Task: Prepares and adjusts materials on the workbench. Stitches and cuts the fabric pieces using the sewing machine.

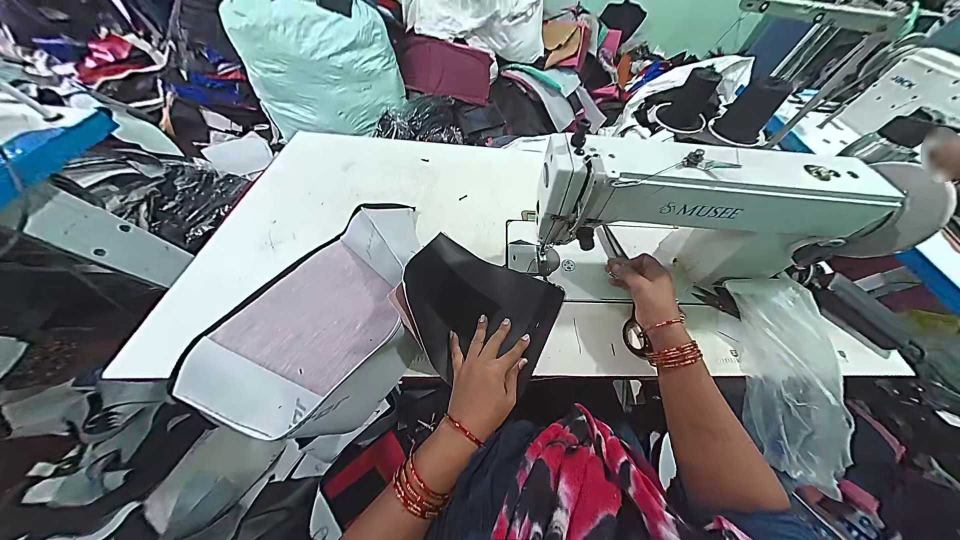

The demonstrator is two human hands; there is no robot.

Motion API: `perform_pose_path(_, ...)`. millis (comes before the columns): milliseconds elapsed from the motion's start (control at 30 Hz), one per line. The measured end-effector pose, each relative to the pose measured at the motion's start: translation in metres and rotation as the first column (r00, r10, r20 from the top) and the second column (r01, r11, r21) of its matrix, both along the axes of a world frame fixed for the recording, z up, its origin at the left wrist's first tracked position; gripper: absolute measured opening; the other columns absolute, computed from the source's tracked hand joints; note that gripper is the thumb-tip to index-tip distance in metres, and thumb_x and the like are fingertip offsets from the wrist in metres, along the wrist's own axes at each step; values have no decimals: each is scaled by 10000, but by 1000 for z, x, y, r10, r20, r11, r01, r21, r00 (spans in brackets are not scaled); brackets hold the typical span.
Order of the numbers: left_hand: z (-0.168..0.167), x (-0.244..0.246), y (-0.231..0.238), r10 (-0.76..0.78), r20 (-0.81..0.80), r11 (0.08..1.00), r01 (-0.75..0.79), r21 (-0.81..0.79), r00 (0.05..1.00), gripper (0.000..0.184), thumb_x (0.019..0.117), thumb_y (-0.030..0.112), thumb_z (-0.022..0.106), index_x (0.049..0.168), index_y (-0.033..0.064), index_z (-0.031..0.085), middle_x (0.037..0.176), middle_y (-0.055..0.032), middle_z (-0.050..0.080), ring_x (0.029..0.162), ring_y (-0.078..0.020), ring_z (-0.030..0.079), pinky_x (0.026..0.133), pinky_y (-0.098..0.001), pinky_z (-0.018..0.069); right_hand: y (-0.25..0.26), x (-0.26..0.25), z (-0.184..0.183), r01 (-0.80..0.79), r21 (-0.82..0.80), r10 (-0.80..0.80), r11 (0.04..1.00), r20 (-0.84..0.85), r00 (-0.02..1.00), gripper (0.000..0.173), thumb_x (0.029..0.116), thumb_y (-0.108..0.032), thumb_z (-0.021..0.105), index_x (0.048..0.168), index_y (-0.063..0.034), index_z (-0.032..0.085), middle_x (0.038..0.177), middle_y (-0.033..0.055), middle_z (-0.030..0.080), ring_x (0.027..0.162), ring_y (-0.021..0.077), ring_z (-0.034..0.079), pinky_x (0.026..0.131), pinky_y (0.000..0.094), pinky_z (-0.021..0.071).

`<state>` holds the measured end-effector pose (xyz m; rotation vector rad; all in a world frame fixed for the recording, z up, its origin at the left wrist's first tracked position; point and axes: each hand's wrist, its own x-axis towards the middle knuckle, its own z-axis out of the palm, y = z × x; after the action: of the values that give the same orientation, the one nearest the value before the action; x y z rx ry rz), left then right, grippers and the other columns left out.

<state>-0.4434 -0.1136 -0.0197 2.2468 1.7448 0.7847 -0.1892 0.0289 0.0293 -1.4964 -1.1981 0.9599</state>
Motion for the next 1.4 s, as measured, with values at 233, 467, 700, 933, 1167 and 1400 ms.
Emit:
perform_pose_path(233, 29, 7, -2, -28, -116, 986, 9, -166, 993, 330, 1010, 250, 595, 1306, 199, 729, 1399, -177, 636, 1305, -479, 564, 1095, -756, 296, -18, -7, 0, -163, -205, 142, 965, -113, 983, 277, 1019, 46, 497, 1295, 22, 495, 951, 103, 696, 706, 114, 674, 608, 242, 543)
perform_pose_path(467, 77, 17, 80, -169, -130, 892, 95, -442, 977, 378, 1076, 222, 507, 1428, 143, 619, 1424, -182, 597, 1403, -397, 469, 1152, -588, 342, -18, -28, -5, -364, -258, 443, 895, 424, 790, 313, 1023, -102, 575, 1318, -5, 618, 1100, 184, 628, 908, 238, 596, 840, 373, 499)
perform_pose_path(700, 55, 33, 143, -307, -45, 821, 241, -517, 951, 330, 993, 266, 673, 1304, 158, 695, 1538, -128, 485, 1523, -381, 257, 1208, -631, 177, -23, -37, -5, -424, -276, 506, 863, 499, 704, 400, 975, -173, 669, 1340, -14, 636, 1310, 258, 605, 1230, 389, 564, 1080, 476, 432)
perform_pose_path(933, 52, 27, 148, -247, 165, 789, 297, -538, 955, 258, 989, 212, 688, 1200, 66, 704, 1286, -115, 661, 1331, -314, 479, 1178, -591, 189, -24, -40, -9, -393, -213, 447, 895, 441, 778, 301, 979, -176, 684, 1213, 13, 682, 1165, 223, 655, 1119, 349, 593, 1011, 460, 454)
perform_pose_path(1167, 47, 40, 144, -112, 335, 811, 281, -513, 935, 243, 962, 169, 714, 1155, 20, 710, 1164, -133, 708, 1184, -244, 609, 1148, -505, 334, -24, -36, -14, -329, -93, 341, 940, 320, 884, 210, 979, -85, 641, 1143, 37, 686, 1091, 172, 649, 898, 205, 591, 826, 339, 493)
perform_pose_path(1400, 52, 52, 132, 6, 352, 823, 195, -533, 936, 266, 966, 182, 718, 1153, -7, 721, 1181, -169, 710, 1165, -242, 639, 1074, -418, 447, -26, -31, -24, -326, 3, 310, 945, 294, 904, 185, 972, -93, 625, 1084, 37, 697, 1001, 131, 649, 815, 138, 566, 758, 285, 479)
